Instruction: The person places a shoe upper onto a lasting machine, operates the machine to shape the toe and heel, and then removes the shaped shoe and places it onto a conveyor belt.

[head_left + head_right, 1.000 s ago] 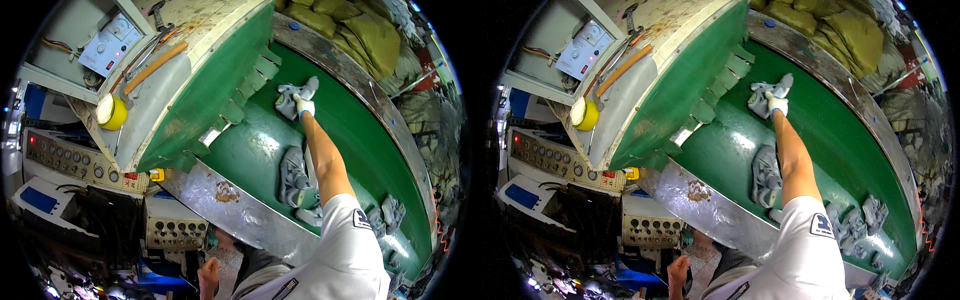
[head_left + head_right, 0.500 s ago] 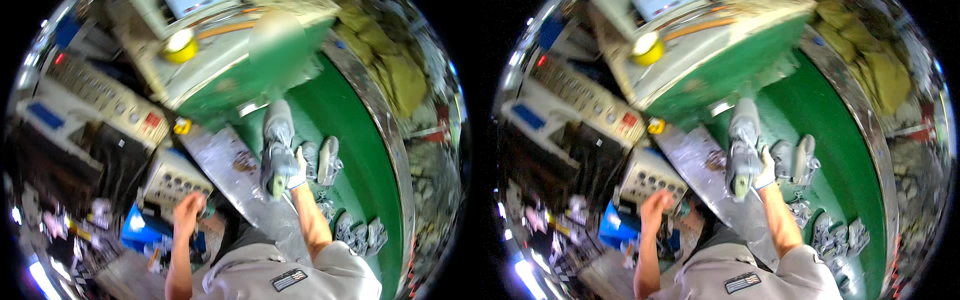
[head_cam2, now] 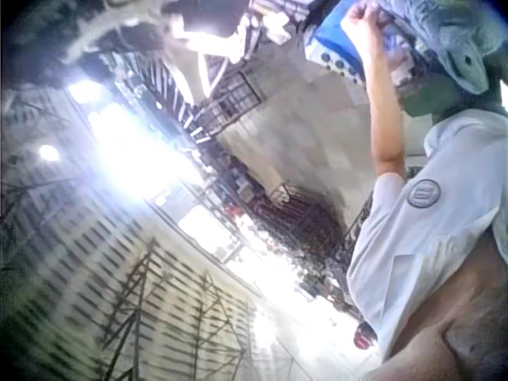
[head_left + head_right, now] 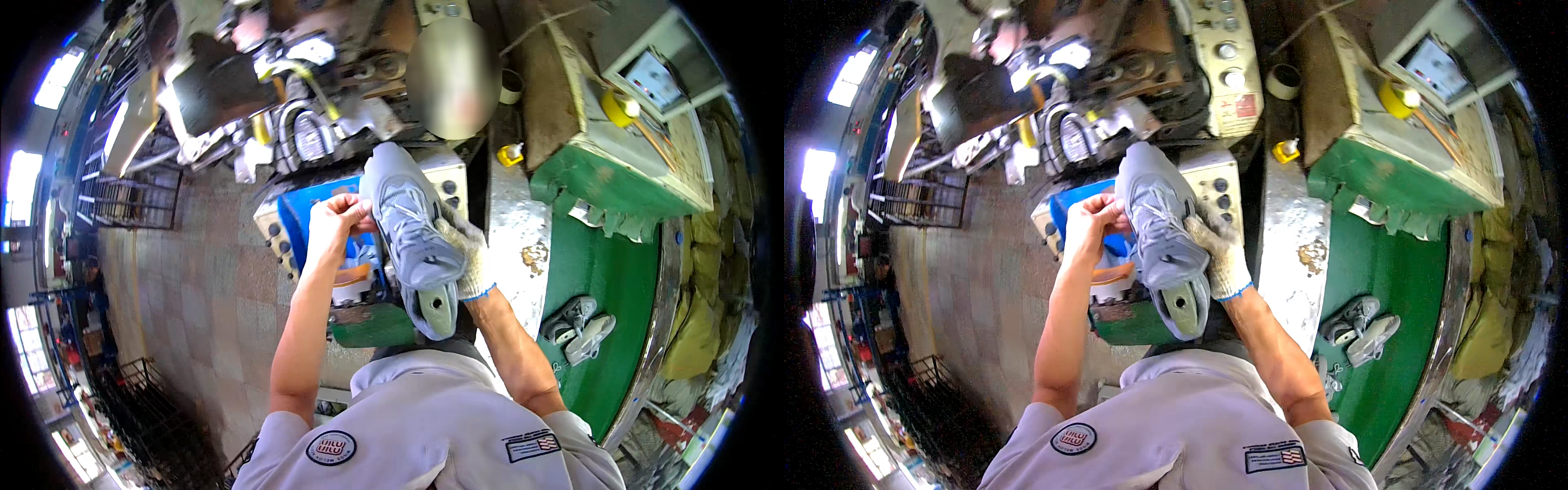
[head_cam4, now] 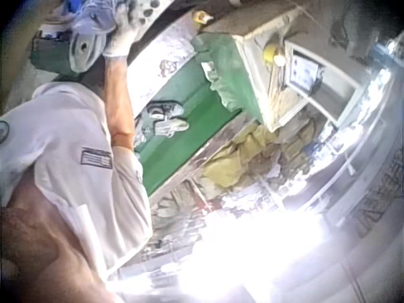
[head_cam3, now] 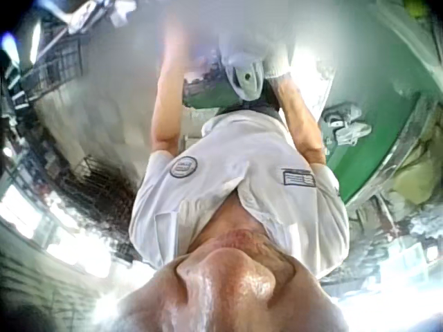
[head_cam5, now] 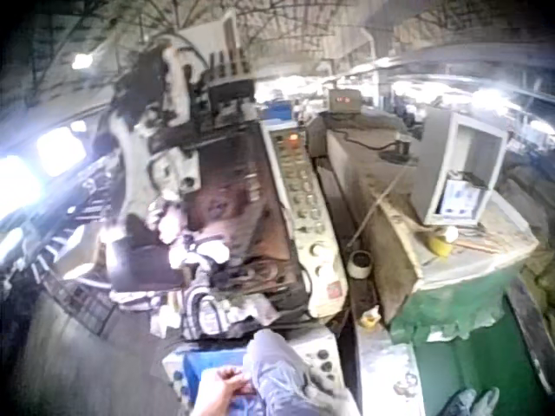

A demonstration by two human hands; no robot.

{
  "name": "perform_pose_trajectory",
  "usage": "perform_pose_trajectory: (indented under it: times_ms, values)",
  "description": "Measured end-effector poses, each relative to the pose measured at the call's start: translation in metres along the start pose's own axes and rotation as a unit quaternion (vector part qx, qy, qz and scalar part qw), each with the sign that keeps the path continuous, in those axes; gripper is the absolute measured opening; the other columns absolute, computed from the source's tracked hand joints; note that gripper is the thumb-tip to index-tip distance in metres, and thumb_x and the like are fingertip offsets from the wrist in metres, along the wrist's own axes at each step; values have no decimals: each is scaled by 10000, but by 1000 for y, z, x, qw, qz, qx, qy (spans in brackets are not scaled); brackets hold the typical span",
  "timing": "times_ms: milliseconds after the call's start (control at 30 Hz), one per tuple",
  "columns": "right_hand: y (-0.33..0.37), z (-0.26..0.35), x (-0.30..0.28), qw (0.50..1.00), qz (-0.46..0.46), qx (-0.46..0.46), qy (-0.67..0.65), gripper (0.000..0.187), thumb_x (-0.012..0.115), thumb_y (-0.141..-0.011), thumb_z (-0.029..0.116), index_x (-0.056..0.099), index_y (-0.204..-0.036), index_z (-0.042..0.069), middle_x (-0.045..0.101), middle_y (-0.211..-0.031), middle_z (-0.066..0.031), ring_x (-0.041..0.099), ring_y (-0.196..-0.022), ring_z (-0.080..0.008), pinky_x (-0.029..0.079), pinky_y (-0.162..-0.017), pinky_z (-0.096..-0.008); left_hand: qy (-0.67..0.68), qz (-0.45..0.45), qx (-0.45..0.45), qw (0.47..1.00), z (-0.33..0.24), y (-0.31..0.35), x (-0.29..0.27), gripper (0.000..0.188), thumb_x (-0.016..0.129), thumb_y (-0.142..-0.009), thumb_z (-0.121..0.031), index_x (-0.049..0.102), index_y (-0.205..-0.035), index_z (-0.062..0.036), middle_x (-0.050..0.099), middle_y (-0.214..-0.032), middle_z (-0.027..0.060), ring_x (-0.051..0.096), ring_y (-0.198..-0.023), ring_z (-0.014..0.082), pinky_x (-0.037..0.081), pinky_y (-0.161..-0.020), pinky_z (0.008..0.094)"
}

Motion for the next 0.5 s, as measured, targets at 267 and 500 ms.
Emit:
perform_pose_trajectory:
  times_ms: [267,500]
  values:
    - [-67,-36,92,986,8,-87,142,554,666,-961,176,505,-1431,-68,626,-1298,-98,587,-1109,-151,465,-983,-283,88,-141,110,980,-42,-15,-95,364,750,-856,-18,651,-1194,73,717,-1035,139,724,-844,214,618,-748,320]
    - [-118,-68,129,995,34,-88,10,428,646,-973,161,585,-1349,-33,671,-1190,-76,620,-1021,-135,497,-925,-283,154,-122,187,963,-68,-38,-125,481,687,-866,30,554,-1322,101,662,-1192,217,697,-1033,272,598,-891,357]
Point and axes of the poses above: each hand's wrist, its own y-axis away from the middle knuckle, its own x-axis out of the palm, z = x × y, the point moved 7 cm from there along -y, towards the middle knuckle
